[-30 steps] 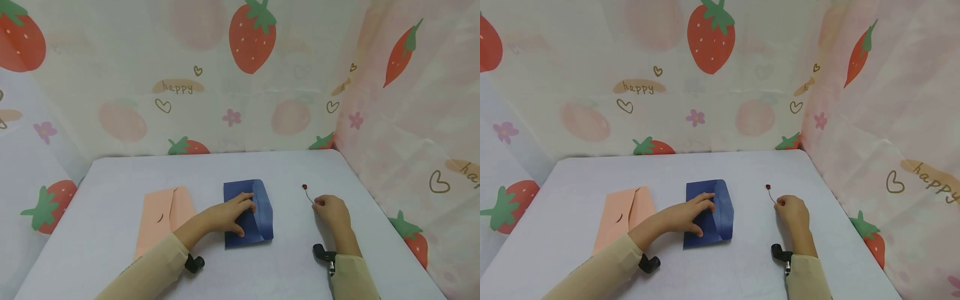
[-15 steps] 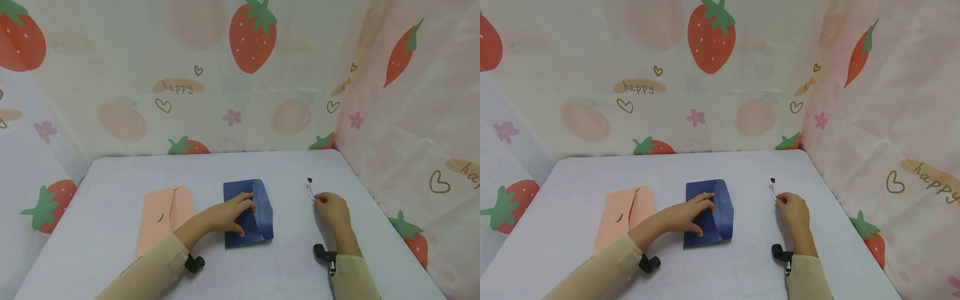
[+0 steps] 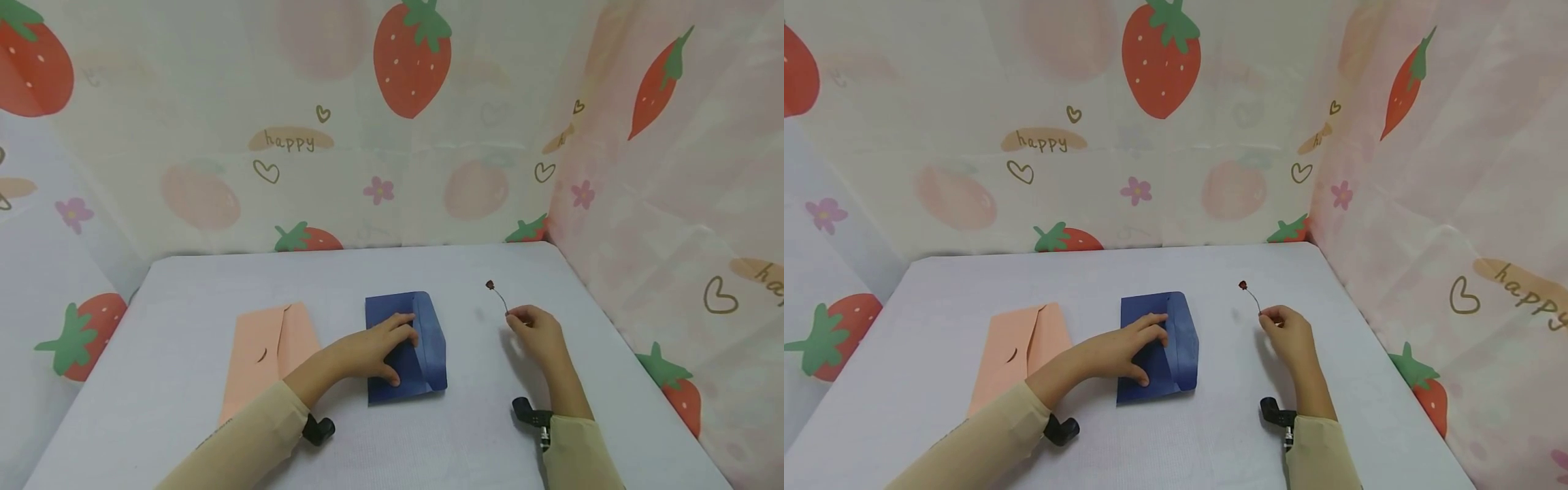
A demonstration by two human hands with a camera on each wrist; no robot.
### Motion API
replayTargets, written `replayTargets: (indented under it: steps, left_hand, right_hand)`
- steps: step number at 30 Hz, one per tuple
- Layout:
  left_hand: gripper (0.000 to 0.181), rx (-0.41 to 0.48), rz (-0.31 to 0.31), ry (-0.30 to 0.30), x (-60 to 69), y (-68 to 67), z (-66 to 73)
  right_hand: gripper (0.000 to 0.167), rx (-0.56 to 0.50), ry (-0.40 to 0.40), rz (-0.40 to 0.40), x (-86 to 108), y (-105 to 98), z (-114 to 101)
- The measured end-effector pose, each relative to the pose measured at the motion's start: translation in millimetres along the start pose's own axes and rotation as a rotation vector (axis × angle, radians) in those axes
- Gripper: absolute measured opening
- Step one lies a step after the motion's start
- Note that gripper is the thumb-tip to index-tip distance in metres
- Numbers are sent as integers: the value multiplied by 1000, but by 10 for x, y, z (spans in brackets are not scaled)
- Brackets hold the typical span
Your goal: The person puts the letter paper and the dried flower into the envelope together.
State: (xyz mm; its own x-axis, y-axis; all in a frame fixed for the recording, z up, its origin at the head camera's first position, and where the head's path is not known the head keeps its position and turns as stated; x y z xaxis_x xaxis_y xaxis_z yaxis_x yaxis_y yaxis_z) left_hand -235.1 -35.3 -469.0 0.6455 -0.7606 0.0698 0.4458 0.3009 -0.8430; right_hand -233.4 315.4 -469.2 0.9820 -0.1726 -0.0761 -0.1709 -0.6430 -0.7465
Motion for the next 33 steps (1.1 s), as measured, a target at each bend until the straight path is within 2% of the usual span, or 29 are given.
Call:
replayTargets:
  steps: [3, 15, 20, 25, 33]
  left_hand:
    - [64, -4, -1, -1, -10, 5, -2]
    - [65, 0, -6, -11, -6, 0, -2]
    - [65, -1, -7, -10, -10, -1, -6]
    - [65, -7, -4, -3, -10, -14, 5]
    - [66, -14, -4, -4, -5, -23, 18]
  right_hand:
    - [29, -64, 2, -26, 7, 12, -27]
    - [25, -206, -32, -141, 41, 81, -162]
    - [25, -242, -63, -193, 66, 151, -213]
    - [30, -326, -98, -234, 109, 220, -296]
    - [29, -410, -155, -268, 171, 305, -440]
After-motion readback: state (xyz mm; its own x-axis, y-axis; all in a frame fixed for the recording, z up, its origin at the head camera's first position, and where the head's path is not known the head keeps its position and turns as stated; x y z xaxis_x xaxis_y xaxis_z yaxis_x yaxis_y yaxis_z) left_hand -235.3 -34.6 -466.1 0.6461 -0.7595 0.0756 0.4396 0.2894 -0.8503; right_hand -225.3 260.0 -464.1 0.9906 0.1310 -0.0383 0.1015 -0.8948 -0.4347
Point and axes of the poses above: each hand's wrist, its own x-axis away from the middle knuckle, its own y-axis out of the palm, z = x × y, the point moved 1 cm from there along -x, towards the middle knuckle, and after that the axes turned 3 degrees about x, right-handed, at the moved point
